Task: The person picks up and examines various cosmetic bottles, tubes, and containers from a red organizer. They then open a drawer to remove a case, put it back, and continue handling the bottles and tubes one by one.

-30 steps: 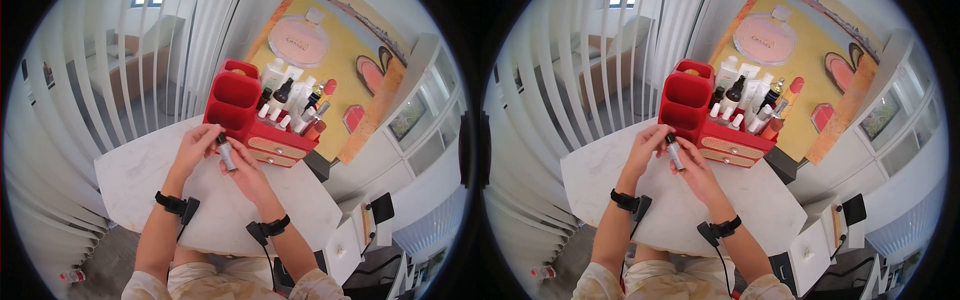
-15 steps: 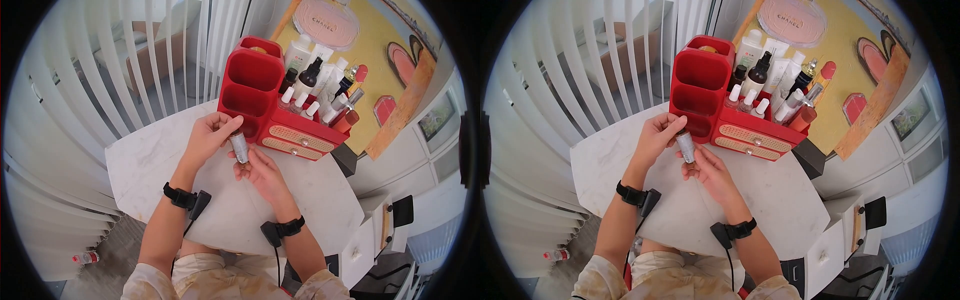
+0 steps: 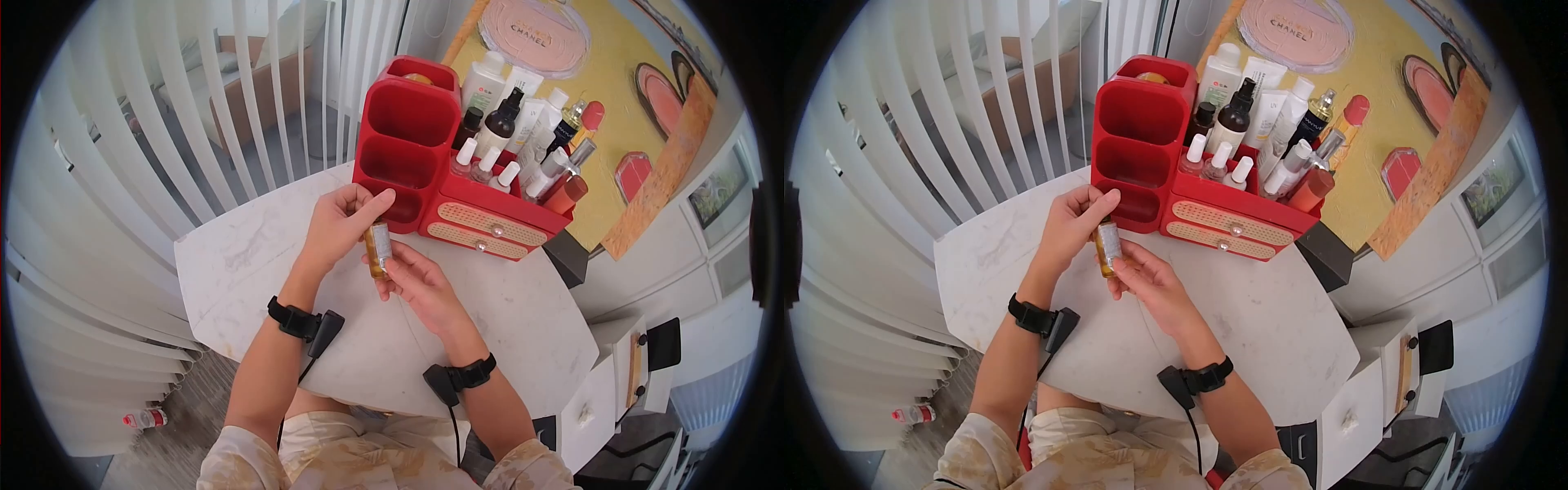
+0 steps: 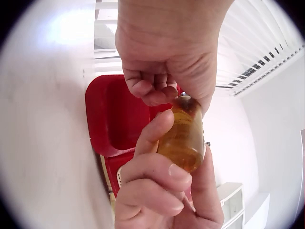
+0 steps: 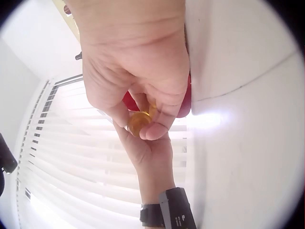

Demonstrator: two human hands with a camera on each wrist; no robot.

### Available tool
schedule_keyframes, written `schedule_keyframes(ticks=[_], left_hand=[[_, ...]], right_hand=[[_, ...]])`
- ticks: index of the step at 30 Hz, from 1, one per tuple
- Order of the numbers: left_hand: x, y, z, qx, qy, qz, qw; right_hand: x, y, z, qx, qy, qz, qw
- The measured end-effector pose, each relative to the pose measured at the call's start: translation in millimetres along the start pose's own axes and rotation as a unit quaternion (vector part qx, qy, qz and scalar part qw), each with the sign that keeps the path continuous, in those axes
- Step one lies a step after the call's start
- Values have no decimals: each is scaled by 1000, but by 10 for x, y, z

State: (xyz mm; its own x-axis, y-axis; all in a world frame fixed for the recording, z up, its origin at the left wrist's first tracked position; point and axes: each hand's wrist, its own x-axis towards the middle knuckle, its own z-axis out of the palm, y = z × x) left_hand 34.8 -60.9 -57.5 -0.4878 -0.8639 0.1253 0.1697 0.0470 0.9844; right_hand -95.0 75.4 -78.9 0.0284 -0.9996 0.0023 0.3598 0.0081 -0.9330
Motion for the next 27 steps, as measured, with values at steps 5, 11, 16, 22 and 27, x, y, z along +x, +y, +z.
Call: schedule_keyframes(ticks=[5, 11, 16, 22, 27], left_hand=[[10, -56, 12, 24, -1, 32, 999], [-48, -105, 47, 27, 17, 26, 999], [-13, -51, -15, -29, 6, 49, 998], [-21, -11, 3, -25, 15, 43, 999], [-29, 6, 4, -34, 15, 45, 998]], right_hand=[[-16, 14, -15, -41, -33, -18, 998], [-21, 102, -32, -67, -74, -37, 994], [-79, -76, -6, -72, -84, 4, 994], [-325, -542, -6, -232, 90, -170, 953], [-541, -1178, -197, -407, 285, -332, 802]])
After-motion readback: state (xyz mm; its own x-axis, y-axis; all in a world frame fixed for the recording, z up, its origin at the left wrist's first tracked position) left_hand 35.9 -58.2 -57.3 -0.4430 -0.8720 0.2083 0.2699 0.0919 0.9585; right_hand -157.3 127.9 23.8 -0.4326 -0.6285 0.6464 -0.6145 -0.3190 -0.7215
